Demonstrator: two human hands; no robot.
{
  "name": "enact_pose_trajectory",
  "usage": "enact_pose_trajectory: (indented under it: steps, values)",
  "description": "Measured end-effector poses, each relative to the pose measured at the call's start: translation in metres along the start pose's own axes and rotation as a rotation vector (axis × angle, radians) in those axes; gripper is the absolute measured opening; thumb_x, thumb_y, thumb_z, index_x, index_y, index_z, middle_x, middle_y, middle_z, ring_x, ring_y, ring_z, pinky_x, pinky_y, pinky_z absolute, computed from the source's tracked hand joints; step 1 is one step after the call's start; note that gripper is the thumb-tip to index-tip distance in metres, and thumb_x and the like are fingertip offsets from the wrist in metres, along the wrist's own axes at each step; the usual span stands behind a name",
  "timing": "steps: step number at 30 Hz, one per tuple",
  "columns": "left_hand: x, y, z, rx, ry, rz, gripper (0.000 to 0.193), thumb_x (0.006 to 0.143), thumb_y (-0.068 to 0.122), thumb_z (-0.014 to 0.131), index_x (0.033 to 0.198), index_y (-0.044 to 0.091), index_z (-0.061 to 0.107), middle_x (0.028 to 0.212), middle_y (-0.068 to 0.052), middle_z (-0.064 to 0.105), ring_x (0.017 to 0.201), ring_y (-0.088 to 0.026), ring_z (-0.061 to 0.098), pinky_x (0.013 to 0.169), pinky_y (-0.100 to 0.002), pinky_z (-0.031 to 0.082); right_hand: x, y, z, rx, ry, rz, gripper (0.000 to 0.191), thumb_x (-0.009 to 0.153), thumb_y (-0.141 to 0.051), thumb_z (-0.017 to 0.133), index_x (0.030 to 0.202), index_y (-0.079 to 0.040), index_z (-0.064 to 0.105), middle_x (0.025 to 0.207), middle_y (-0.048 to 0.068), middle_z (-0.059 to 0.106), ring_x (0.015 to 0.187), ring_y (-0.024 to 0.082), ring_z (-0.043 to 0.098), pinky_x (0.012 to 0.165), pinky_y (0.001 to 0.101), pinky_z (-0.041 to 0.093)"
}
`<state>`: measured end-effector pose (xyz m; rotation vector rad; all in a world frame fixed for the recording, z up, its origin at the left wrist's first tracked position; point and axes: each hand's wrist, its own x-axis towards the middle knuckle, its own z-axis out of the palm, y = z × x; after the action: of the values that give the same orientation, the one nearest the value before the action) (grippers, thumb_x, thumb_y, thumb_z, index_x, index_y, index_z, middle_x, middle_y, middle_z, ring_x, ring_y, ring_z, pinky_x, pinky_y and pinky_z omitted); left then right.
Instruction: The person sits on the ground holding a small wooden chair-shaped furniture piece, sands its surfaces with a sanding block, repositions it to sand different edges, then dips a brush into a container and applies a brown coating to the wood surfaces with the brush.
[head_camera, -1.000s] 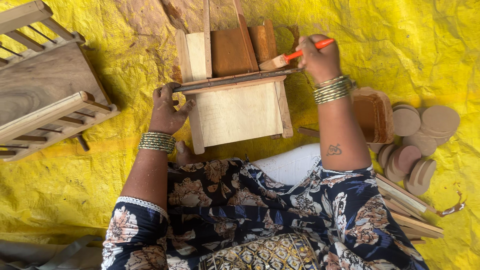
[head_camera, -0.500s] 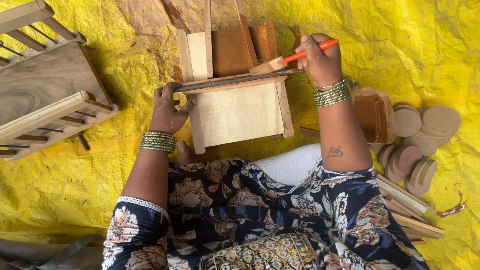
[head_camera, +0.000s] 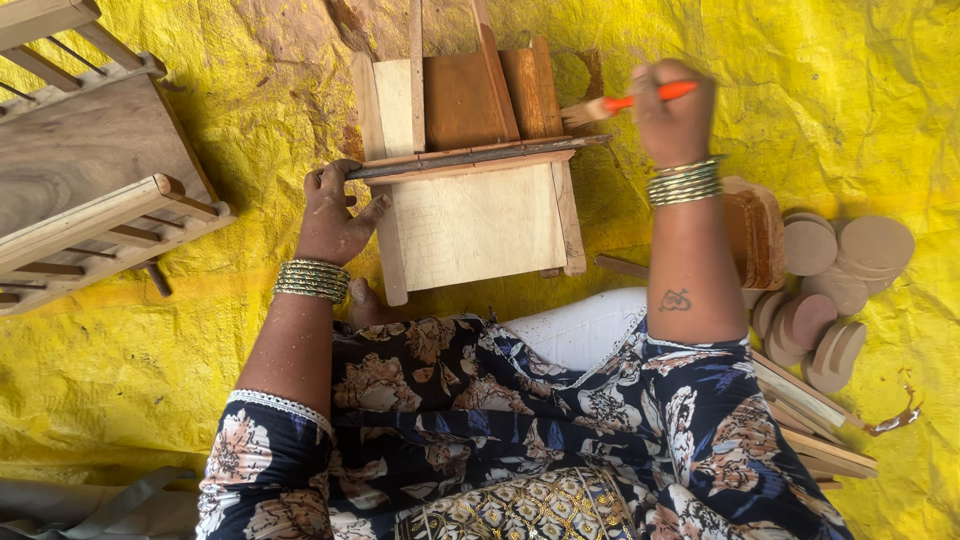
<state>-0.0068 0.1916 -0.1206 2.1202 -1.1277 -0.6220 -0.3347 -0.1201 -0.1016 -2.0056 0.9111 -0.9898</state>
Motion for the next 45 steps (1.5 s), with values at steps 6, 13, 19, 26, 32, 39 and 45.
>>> enact_pose_trajectory:
  steps: [6, 13, 19, 26, 32, 39, 45]
  values:
    - [-0.001, 0.000, -0.002, -0.028, -0.011, -0.034, 0.064, 0.087, 0.030, 0.083, 0.137, 0.006, 0.050, 0.133, -0.020, 0.044, 0.112, -0.031, 0.063, 0.093, -0.038, 0.060, -0.016, -0.022, 0.045, 0.159, -0.123, -0.053, 0.036, 0.111, -0.019, 0.062, 0.080, -0.002, 0.062, 0.072, 0.005, 0.066, 0.059, 0.010, 0.064, 0.051, 0.0259, 0.049]
    - [-0.001, -0.003, 0.001, -0.012, 0.018, 0.026, 0.063, 0.088, 0.028, 0.084, 0.138, 0.006, 0.051, 0.132, -0.020, 0.045, 0.111, -0.032, 0.063, 0.093, -0.038, 0.060, -0.007, 0.021, 0.048, 0.225, 0.041, 0.102, 0.033, 0.111, -0.028, 0.061, 0.089, -0.003, 0.066, 0.080, 0.009, 0.071, 0.058, 0.011, 0.066, 0.052, 0.0253, 0.054]
    - [0.000, 0.001, 0.000, -0.005, 0.002, -0.006, 0.065, 0.087, 0.030, 0.083, 0.138, 0.006, 0.051, 0.132, -0.021, 0.045, 0.110, -0.032, 0.063, 0.092, -0.038, 0.060, -0.010, 0.039, 0.080, 0.318, 0.087, -0.037, 0.028, 0.108, -0.033, 0.069, 0.111, -0.005, 0.072, 0.097, 0.010, 0.075, 0.078, 0.014, 0.073, 0.066, 0.0271, 0.064]
    - [-0.002, 0.003, -0.002, -0.018, 0.003, 0.000, 0.065, 0.088, 0.032, 0.083, 0.138, 0.006, 0.051, 0.132, -0.021, 0.045, 0.110, -0.033, 0.064, 0.093, -0.039, 0.060, -0.020, 0.012, 0.088, 0.044, -0.203, -0.151, 0.018, 0.103, -0.018, 0.070, 0.114, -0.004, 0.072, 0.090, 0.008, 0.076, 0.067, 0.010, 0.068, 0.054, 0.0217, 0.053]
    - [-0.001, -0.004, 0.002, -0.008, 0.006, 0.005, 0.064, 0.088, 0.030, 0.083, 0.138, 0.006, 0.051, 0.132, -0.021, 0.045, 0.113, -0.033, 0.062, 0.093, -0.039, 0.060, -0.007, 0.015, 0.022, 0.298, -0.339, 0.167, 0.017, 0.104, -0.011, 0.063, 0.091, -0.004, 0.072, 0.072, 0.005, 0.068, 0.053, 0.009, 0.061, 0.047, 0.0232, 0.052]
    - [0.000, -0.002, 0.000, -0.005, 0.001, -0.002, 0.064, 0.088, 0.030, 0.083, 0.138, 0.006, 0.051, 0.133, -0.020, 0.045, 0.114, -0.033, 0.062, 0.095, -0.039, 0.059, -0.010, 0.007, 0.066, 0.235, -0.047, -0.046, 0.014, 0.107, -0.017, 0.067, 0.110, -0.004, 0.072, 0.091, 0.006, 0.074, 0.071, 0.009, 0.071, 0.059, 0.0223, 0.059]
    - [-0.001, 0.000, -0.001, -0.021, 0.005, 0.010, 0.064, 0.088, 0.031, 0.083, 0.137, 0.006, 0.051, 0.132, -0.021, 0.045, 0.111, -0.033, 0.063, 0.093, -0.039, 0.060, -0.021, -0.003, 0.077, 0.025, -0.187, -0.309, 0.015, 0.105, -0.012, 0.066, 0.111, 0.000, 0.072, 0.099, 0.011, 0.073, 0.081, 0.014, 0.069, 0.068, 0.0268, 0.056]
